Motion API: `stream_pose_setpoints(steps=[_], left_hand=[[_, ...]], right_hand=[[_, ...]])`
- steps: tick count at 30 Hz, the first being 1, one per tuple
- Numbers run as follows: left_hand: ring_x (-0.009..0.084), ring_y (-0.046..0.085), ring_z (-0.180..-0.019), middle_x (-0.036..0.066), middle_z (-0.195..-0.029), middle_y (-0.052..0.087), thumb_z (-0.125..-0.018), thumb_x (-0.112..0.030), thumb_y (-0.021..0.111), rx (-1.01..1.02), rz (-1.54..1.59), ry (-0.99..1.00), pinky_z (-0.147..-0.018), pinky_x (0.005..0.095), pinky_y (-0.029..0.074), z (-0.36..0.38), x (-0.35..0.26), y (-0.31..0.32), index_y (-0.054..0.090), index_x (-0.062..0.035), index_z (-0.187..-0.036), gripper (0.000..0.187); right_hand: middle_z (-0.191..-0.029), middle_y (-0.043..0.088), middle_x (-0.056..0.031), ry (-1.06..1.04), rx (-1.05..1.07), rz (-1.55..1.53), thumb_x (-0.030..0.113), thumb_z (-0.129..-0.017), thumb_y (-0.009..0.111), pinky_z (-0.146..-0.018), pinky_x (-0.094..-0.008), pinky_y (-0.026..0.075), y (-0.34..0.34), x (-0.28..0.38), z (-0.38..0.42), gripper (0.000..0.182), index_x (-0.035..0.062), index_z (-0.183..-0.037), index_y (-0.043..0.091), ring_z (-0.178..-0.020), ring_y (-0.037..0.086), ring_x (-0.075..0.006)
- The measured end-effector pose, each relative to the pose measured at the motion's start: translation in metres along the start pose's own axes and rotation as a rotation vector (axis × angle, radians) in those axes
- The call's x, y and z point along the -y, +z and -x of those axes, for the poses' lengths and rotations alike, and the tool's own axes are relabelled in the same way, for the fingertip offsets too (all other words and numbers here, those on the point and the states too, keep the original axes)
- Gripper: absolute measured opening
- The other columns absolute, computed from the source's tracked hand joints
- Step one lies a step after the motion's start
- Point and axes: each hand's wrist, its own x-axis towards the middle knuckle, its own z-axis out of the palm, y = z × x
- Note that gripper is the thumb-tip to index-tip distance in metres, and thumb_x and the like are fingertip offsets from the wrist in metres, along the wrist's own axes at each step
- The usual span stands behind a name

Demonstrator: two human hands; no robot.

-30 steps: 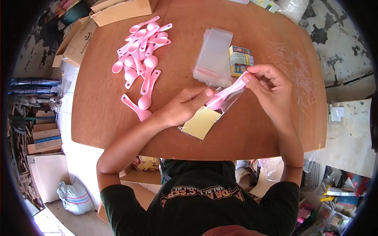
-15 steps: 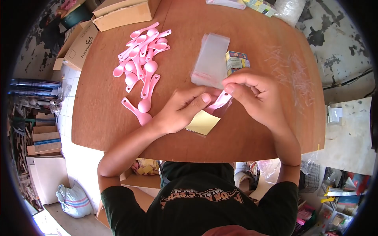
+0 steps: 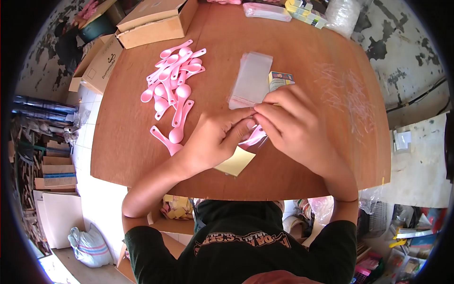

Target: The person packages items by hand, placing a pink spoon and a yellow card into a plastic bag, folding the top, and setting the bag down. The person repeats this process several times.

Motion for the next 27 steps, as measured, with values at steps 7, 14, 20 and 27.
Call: stream_pose_setpoints(steps=[7, 14, 20, 27], left_hand=[[0.0383, 0.060, -0.070, 0.022, -0.079, 0.063, -0.083, 0.005, 0.060, 0.122, -0.166, 0.115, -0.066, 0.0400, 0.048, 0.001, -0.004, 0.002, 0.063, 0.0053, -0.099, 0.017], [0.0154, 0.067, -0.082, 0.013, -0.099, 0.071, -0.094, 0.002, 0.055, 0.105, 0.123, 0.051, -0.073, 0.0284, 0.053, 0.007, 0.008, -0.002, 0.061, 0.0028, -0.124, 0.030], [0.0286, 0.068, -0.099, 0.022, -0.111, 0.066, -0.102, -0.010, 0.047, -0.108, 0.477, -0.037, -0.086, 0.0384, 0.058, 0.005, 0.015, -0.006, 0.046, 0.0075, -0.134, 0.036], [0.0173, 0.067, -0.096, 0.017, -0.110, 0.068, -0.101, -0.009, 0.049, -0.166, 0.478, -0.070, -0.083, 0.0285, 0.054, 0.002, 0.013, -0.005, 0.051, 0.0059, -0.131, 0.033]], right_hand=[[-0.076, 0.053, -0.0034, -0.046, 0.151, 0.179, 0.006, -0.059, 0.067, -0.063, -0.0340, 0.046, -0.003, 0.005, 0.008, 0.012, 0.0055, -0.063, 0.056, -0.073, 0.055, -0.0191], [-0.086, 0.064, -0.0051, 0.725, 0.037, -0.909, -0.003, -0.082, 0.064, -0.073, -0.0253, 0.047, -0.007, -0.020, 0.008, 0.003, -0.0016, -0.081, 0.065, -0.082, 0.060, -0.0103], [-0.084, 0.068, -0.0041, 0.988, -0.408, -0.809, 0.015, -0.086, 0.064, -0.068, -0.0335, 0.051, -0.024, -0.132, 0.031, 0.014, 0.0015, -0.089, 0.068, -0.076, 0.064, -0.0167], [-0.082, 0.068, -0.0167, 0.471, 0.119, 0.531, 0.002, -0.076, 0.062, -0.069, -0.0398, 0.052, -0.040, -0.227, 0.104, 0.016, 0.0081, -0.089, 0.071, -0.077, 0.065, -0.0349]])
